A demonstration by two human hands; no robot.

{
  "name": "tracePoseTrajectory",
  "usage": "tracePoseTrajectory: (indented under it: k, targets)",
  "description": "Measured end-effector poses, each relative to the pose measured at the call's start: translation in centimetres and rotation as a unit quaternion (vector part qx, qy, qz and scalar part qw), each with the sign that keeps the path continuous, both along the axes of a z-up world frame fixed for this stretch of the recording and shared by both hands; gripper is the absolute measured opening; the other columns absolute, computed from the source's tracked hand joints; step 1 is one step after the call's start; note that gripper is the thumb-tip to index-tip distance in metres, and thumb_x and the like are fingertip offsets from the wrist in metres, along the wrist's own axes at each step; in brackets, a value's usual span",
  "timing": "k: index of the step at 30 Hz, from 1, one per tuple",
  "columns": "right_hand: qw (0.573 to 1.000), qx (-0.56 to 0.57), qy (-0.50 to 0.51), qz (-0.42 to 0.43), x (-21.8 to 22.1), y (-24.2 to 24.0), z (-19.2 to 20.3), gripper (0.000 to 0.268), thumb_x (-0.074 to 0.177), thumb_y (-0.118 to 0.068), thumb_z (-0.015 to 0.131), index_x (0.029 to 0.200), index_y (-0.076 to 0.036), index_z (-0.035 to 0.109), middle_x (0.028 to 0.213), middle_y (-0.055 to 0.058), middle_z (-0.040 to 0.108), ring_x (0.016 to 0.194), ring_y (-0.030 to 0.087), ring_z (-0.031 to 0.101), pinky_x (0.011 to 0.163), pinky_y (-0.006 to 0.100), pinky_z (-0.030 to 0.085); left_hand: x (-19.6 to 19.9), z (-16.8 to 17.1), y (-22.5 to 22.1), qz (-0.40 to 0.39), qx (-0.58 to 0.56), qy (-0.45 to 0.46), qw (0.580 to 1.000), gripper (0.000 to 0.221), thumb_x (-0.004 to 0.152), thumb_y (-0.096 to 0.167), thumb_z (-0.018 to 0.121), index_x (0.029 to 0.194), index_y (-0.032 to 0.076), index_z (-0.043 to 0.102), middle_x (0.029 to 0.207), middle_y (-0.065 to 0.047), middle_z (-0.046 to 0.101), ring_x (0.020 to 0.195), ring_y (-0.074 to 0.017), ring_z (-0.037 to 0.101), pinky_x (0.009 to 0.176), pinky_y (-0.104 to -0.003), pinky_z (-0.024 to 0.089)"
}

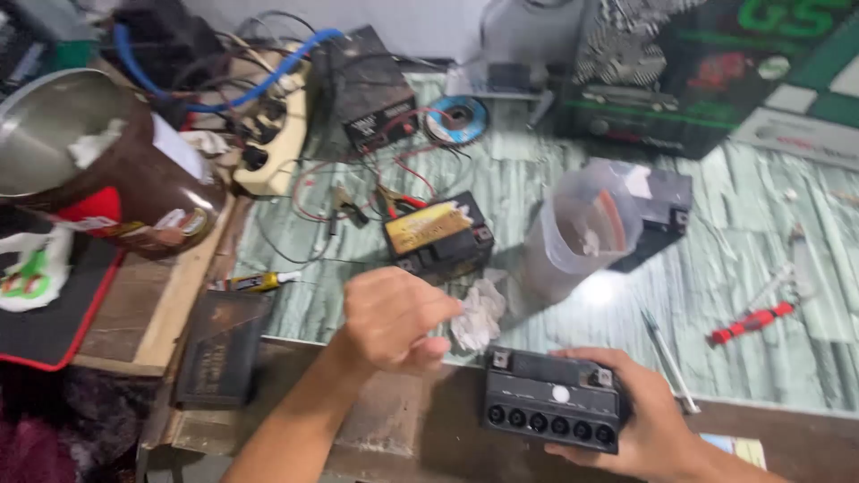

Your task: Filling battery cells with liquid using a syringe and sealing them with caps on a workbench.

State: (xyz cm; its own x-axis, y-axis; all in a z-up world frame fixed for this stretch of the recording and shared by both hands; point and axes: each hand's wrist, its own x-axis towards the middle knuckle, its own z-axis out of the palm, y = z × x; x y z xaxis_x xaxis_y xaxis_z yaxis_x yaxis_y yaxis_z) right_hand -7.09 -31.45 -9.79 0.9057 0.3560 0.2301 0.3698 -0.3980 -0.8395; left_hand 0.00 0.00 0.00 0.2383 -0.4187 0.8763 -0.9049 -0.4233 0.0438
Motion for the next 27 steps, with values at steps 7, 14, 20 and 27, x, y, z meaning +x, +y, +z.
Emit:
tracePoseTrajectory:
  k: [7, 14, 20, 27]
  targets:
    - [0.928, -0.06, 0.352, -0.111, 6.0, -4.2, -10.5, 0.08, 0.054, -0.017, 0.095, 0.132, -0.028, 0.078, 0.136, -0.008, 0.083, 0.123, 0.013, 0.079, 0.103, 0.031, 0.052, -0.6, 1.1, 1.5, 0.024, -0.006, -0.045, 0.999, 0.04, 0.11, 0.03, 0.044, 0.09, 0.006, 0.07, 0.075, -0.002, 0.065, 0.06, -0.0183, 0.065, 0.055, -0.031, 0.05]
    - [0.948, 0.042, 0.279, 0.15, 10.9, -14.0, -28.4, 0.111, 0.042, -0.053, 0.104, 0.14, -0.013, 0.069, 0.143, 0.012, 0.075, 0.132, 0.029, 0.073, 0.111, 0.051, 0.05, -0.8, 10.6, 12.2, 0.478, 0.005, 0.013, 0.878, 0.028, 0.102, 0.026, 0.068, 0.118, 0.003, 0.064, 0.107, -0.012, 0.072, 0.1, -0.0276, 0.068, 0.087, -0.039, 0.055]
    - [0.935, 0.063, 0.319, 0.139, 10.6, -11.6, -24.4, 0.111, 0.041, -0.038, 0.108, 0.142, -0.013, 0.067, 0.145, 0.015, 0.074, 0.132, 0.032, 0.073, 0.112, 0.052, 0.05, 0.4, 6.7, 24.5, 0.633, 0.124, 0.169, 0.745, 0.05, 0.084, 0.043, 0.088, 0.114, 0.01, 0.067, 0.109, -0.014, 0.068, 0.114, -0.0409, 0.052, 0.106, -0.057, 0.033]
    - [0.909, -0.078, 0.375, -0.164, 1.4, -0.1, 0.0, 0.089, 0.053, -0.002, 0.097, 0.136, -0.023, 0.072, 0.138, 0.001, 0.077, 0.125, 0.021, 0.074, 0.107, 0.034, 0.054, -7.1, 8.6, 20.4, 0.563, 0.191, 0.059, 0.802, 0.037, 0.086, 0.029, 0.093, 0.106, 0.005, 0.073, 0.105, -0.012, 0.073, 0.105, -0.0339, 0.059, 0.119, -0.052, 0.034]
